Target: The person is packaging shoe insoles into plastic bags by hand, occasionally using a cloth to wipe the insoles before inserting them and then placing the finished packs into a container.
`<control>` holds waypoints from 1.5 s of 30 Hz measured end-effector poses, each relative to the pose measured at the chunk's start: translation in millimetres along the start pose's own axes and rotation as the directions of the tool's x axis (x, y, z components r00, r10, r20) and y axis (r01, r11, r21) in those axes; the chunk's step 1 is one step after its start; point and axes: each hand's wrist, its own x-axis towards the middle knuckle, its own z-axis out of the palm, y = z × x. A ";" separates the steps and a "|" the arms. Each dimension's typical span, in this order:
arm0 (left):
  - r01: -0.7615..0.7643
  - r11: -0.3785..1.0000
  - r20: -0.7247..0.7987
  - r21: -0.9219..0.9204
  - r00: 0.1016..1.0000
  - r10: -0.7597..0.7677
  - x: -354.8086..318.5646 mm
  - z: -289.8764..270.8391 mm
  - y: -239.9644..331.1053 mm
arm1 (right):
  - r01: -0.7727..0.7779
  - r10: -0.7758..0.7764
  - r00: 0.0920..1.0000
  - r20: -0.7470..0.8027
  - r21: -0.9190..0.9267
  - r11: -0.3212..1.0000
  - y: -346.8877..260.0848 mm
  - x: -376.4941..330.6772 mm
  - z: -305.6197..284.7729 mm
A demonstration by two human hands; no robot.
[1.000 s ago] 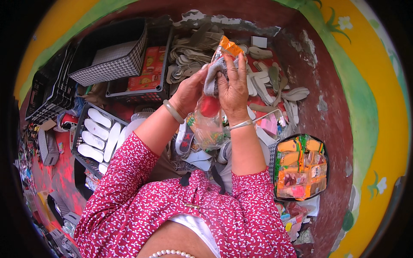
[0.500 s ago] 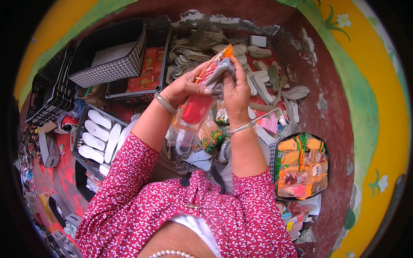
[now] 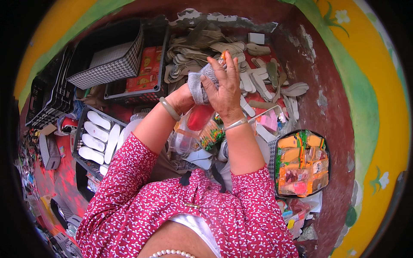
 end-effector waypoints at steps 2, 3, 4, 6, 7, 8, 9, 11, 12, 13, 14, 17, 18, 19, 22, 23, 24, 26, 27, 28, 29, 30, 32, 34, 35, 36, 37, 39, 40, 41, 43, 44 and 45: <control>0.072 0.997 0.016 0.004 0.997 -0.072 -1.1 -3.0 -5.2 | -0.051 0.052 0.999 -0.008 0.092 0.994 3.4 1.9 1.0; 0.071 0.996 0.042 0.059 0.996 -0.074 -4.0 -3.6 -4.9 | -0.079 0.081 0.997 -0.012 0.133 0.988 1.4 4.7 -3.6; 0.069 0.991 0.068 0.114 0.995 -0.077 -6.2 -5.0 -4.2 | -0.106 0.110 0.994 -0.014 0.174 0.979 1.1 6.1 -6.8; 0.161 0.945 0.109 0.284 0.974 -0.199 -8.7 -12.4 -2.3 | -0.234 0.240 0.970 0.026 0.351 0.907 8.8 7.5 -9.6; 0.201 0.908 0.121 0.368 0.958 -0.261 -8.9 -14.3 -2.2 | -0.294 0.301 0.952 0.054 0.433 0.852 12.7 8.2 -11.4; 0.164 0.945 0.171 0.284 0.961 -0.218 -9.5 -10.0 -2.2 | -0.343 0.365 0.929 0.066 0.525 0.779 14.2 8.8 -13.3; 0.129 0.972 0.216 0.196 0.961 -0.171 -10.4 -3.5 -3.2 | -0.431 0.408 0.889 0.207 0.676 0.597 16.6 9.3 -18.2; 0.137 0.987 0.246 0.084 0.957 -0.154 -12.9 4.9 0.6 | -0.569 0.377 0.787 0.488 0.811 0.137 21.2 11.8 -30.7; 0.179 0.982 0.236 0.064 0.953 -0.189 -14.4 7.3 3.9 | -0.577 0.336 0.789 0.515 0.808 0.116 19.3 12.6 -35.8; 0.220 0.975 0.226 0.043 0.948 -0.224 -15.3 7.7 5.5 | -0.583 0.312 0.783 0.539 0.810 0.065 20.2 11.0 -37.9; 0.229 0.973 0.234 0.022 0.945 -0.228 -15.7 4.9 4.5 | -0.589 0.284 0.777 0.561 0.808 0.014 20.4 9.9 -39.5; 0.238 0.970 0.242 -0.057 0.946 -0.218 -15.5 1.9 3.3 | -0.543 0.377 0.797 0.471 0.833 0.108 22.6 6.1 -35.3; 0.227 0.969 0.233 -0.092 0.951 -0.201 -16.3 8.8 8.0 | -0.518 0.431 0.806 0.406 0.836 0.183 23.7 4.5 -32.5; 0.216 0.968 0.224 -0.127 0.957 -0.184 -16.0 13.2 10.2 | -0.490 0.465 0.836 0.292 0.778 0.393 24.0 4.2 -30.6; 0.183 0.978 0.175 -0.103 0.971 -0.164 -12.1 7.9 5.6 | -0.363 0.418 0.908 -0.022 0.454 0.814 15.5 6.2 -22.7; 0.176 0.980 0.168 -0.088 0.973 -0.160 -11.8 9.0 5.7 | -0.345 0.394 0.918 -0.049 0.391 0.853 16.3 6.2 -22.5; 0.169 0.983 0.162 -0.074 0.974 -0.155 -12.0 10.9 6.5 | -0.326 0.368 0.927 -0.073 0.327 0.887 17.9 6.5 -22.0; 0.157 0.987 0.152 -0.044 0.977 -0.149 -12.7 13.5 9.3 | -0.314 0.348 0.933 -0.094 0.263 0.912 19.9 7.4 -22.7; 0.152 0.988 0.149 -0.029 0.978 -0.147 -13.2 14.7 11.1 | -0.321 0.356 0.930 -0.094 0.266 0.909 20.5 8.0 -24.0; 0.148 0.989 0.146 -0.013 0.979 -0.144 -13.7 15.4 12.2 | -0.328 0.364 0.927 -0.093 0.270 0.905 21.1 8.4 -24.9; 0.160 0.987 0.153 -0.035 0.976 -0.153 -13.8 15.8 12.5 | -0.350 0.396 0.915 -0.083 0.330 0.877 22.3 8.7 -25.0; 0.172 0.984 0.159 -0.057 0.974 -0.161 -13.8 16.3 12.5 | -0.369 0.427 0.902 -0.070 0.390 0.844 23.7 8.7 -24.6; 0.188 0.978 0.172 -0.088 0.970 -0.171 -13.5 16.3 11.6 | -0.407 0.487 0.872 -0.042 0.490 0.771 23.9 8.9 -25.1; 0.197 0.975 0.183 -0.107 0.967 -0.175 -12.6 15.2 9.7 | -0.442 0.545 0.838 -0.012 0.571 0.692 22.4 9.3 -26.6; 0.200 0.973 0.197 -0.115 0.965 -0.175 -12.0 15.7 9.3 | -0.453 0.571 0.821 -0.014 0.593 0.666 26.4 8.1 -25.1; 0.203 0.971 0.211 -0.124 0.962 -0.174 -11.3 16.3 8.8 | -0.463 0.596 0.803 -0.016 0.614 0.640 34.3 6.1 -21.8; 0.207 0.969 0.225 -0.132 0.959 -0.174 -10.8 16.4 8.7 | -0.471 0.621 0.784 -0.017 0.635 0.612 39.6 5.5 -20.1; 0.226 0.966 0.207 -0.126 0.958 -0.197 -11.2 14.7 8.7 | -0.476 0.649 0.760 -0.010 0.671 0.568 41.9 7.0 -18.9; 0.235 0.964 0.199 -0.123 0.958 -0.208 -11.4 14.0 8.7 | -0.478 0.663 0.748 -0.006 0.689 0.545 42.9 7.9 -18.5; 0.231 0.969 0.167 -0.087 0.962 -0.214 -11.5 13.6 7.9 | -0.476 0.685 0.728 -0.001 0.718 0.508 44.9 8.5 -18.3; 0.224 0.974 0.103 -0.013 0.970 -0.222 -11.8 13.4 6.4 | -0.467 0.726 0.687 0.010 0.772 0.431 48.3 9.6 -17.7; 0.228 0.974 0.110 -0.015 0.968 -0.225 -11.9 13.9 6.7 | -0.465 0.735 0.678 0.007 0.779 0.421 48.9 9.9 -17.4; 0.231 0.973 0.117 -0.017 0.967 -0.228 -12.2 14.7 7.6 | -0.462 0.744 0.668 0.003 0.786 0.411 49.2 10.0 -17.1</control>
